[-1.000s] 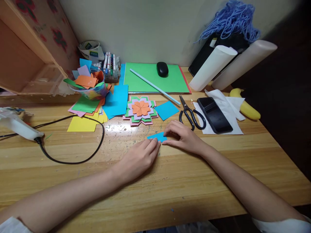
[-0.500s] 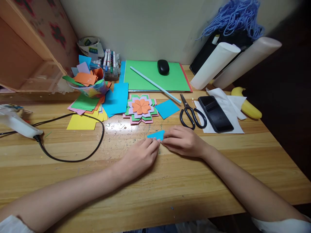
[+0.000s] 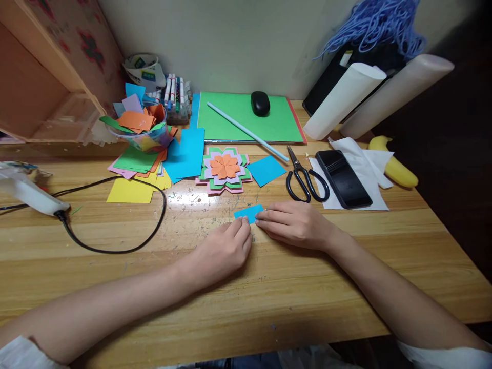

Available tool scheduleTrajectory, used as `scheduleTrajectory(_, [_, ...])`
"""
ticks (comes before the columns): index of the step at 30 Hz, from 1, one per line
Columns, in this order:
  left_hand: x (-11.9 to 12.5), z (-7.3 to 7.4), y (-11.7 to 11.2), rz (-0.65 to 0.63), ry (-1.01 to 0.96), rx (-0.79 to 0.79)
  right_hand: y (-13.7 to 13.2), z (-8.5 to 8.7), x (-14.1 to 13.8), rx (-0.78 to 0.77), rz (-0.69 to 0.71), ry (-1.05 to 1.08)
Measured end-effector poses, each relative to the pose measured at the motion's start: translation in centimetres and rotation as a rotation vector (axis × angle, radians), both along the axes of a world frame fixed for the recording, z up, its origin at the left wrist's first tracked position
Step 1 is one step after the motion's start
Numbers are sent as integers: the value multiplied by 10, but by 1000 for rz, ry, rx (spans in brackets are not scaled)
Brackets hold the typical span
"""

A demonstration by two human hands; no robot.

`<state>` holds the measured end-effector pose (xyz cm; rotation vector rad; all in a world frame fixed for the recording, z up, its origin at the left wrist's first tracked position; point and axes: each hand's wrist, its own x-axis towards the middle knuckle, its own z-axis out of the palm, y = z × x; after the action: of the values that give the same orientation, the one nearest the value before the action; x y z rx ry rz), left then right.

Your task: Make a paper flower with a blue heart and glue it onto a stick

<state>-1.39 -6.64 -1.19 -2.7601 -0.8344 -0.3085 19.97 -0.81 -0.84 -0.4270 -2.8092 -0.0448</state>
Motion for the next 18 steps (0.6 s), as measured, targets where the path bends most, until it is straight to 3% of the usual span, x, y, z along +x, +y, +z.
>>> scheduleTrajectory(6, [1,0,-3,15,-22,22,3,8,3,-60,-75,-58])
scheduleTrajectory(10, [2,-2,-5,36,-64,49,3,3,7,-69,-106,57])
scheduleTrajectory(14, [3,0,-4,33,-61,98,0,-2,4,23,-65,151])
scheduleTrajectory(18, [3,1,-5,34,-61,129,-2,-3,-2,-7,18,73])
